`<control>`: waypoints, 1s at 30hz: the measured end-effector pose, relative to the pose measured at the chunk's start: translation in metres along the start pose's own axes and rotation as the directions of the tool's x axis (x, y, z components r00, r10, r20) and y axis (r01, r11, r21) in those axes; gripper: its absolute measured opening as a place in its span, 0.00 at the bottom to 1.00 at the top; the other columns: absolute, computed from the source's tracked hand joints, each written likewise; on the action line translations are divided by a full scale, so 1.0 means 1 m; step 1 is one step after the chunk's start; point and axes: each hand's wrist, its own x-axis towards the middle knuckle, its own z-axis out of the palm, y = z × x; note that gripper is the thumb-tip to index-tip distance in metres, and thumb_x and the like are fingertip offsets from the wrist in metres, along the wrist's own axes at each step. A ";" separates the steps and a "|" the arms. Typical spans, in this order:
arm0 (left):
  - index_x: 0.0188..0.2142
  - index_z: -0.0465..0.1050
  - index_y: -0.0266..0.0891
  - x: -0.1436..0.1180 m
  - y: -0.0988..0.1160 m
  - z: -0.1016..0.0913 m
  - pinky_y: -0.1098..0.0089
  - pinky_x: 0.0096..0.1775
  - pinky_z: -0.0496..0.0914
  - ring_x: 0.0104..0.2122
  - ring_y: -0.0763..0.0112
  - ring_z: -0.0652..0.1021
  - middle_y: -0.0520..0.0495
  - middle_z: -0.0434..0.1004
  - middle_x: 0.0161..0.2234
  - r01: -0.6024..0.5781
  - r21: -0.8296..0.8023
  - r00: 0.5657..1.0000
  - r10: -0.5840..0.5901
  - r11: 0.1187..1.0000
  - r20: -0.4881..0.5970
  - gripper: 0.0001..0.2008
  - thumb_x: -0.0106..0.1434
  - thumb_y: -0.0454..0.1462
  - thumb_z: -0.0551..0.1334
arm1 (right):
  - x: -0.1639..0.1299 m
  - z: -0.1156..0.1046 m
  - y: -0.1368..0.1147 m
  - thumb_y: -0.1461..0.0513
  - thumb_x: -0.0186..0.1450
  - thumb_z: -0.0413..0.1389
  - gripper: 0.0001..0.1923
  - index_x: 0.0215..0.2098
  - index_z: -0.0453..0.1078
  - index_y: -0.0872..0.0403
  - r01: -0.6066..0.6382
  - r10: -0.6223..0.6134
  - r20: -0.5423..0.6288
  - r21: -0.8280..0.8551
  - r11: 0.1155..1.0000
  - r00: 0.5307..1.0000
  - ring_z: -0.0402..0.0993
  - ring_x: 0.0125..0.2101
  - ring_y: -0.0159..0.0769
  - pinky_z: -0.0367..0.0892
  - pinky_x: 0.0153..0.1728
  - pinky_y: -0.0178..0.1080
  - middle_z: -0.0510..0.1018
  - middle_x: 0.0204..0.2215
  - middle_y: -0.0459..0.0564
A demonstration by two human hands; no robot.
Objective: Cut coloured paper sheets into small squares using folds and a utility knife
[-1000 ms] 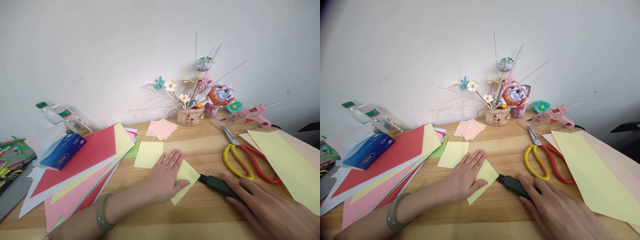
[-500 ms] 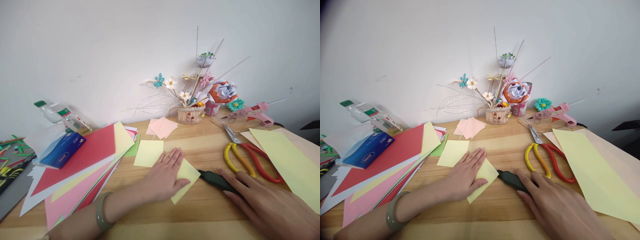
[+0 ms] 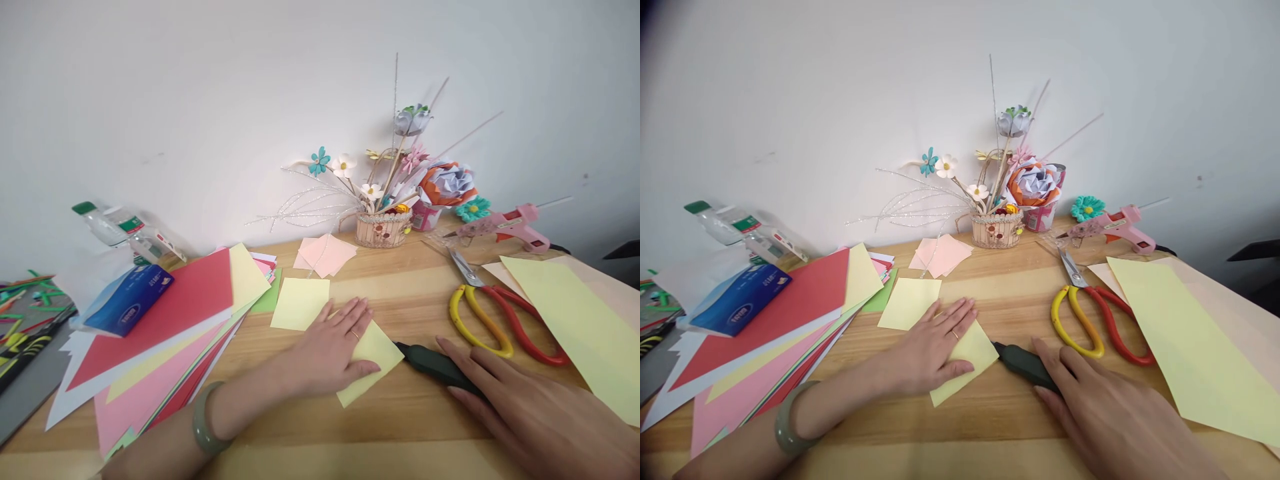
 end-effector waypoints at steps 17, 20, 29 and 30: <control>0.65 0.34 0.25 -0.010 0.015 0.005 0.56 0.62 0.44 0.64 0.58 0.36 0.34 0.28 0.65 0.179 -0.030 0.983 -0.177 0.983 0.046 0.37 0.69 0.51 0.43 | -0.011 0.001 -0.010 0.58 0.68 0.40 0.29 0.66 0.39 0.47 0.058 -0.068 0.122 0.084 0.995 0.990 0.66 0.14 0.28 0.64 0.14 0.32 0.70 0.28 0.45; 0.65 0.34 0.25 -0.010 0.014 0.004 0.56 0.62 0.43 0.64 0.58 0.35 0.34 0.27 0.65 0.171 0.004 0.984 -0.171 0.985 0.054 0.37 0.69 0.51 0.42 | -0.008 0.000 -0.008 0.62 0.68 0.39 0.29 0.66 0.40 0.46 0.080 -0.094 0.131 0.104 0.991 0.987 0.67 0.14 0.27 0.64 0.14 0.31 0.70 0.29 0.45; 0.65 0.34 0.24 -0.009 0.018 0.001 0.58 0.63 0.43 0.64 0.58 0.35 0.34 0.27 0.65 0.185 0.029 0.979 -0.187 0.982 0.075 0.37 0.69 0.50 0.44 | 0.003 -0.003 -0.007 0.62 0.69 0.36 0.28 0.66 0.37 0.48 0.127 -0.130 0.043 0.068 0.990 0.991 0.69 0.15 0.28 0.65 0.14 0.32 0.73 0.30 0.46; 0.65 0.34 0.24 -0.009 0.017 0.001 0.58 0.62 0.43 0.64 0.58 0.35 0.34 0.27 0.65 0.185 0.031 0.980 -0.187 0.982 0.074 0.37 0.69 0.50 0.44 | 0.002 -0.003 -0.007 0.63 0.69 0.36 0.28 0.66 0.37 0.48 0.123 -0.127 0.055 0.063 0.990 0.990 0.69 0.15 0.28 0.66 0.15 0.32 0.73 0.31 0.46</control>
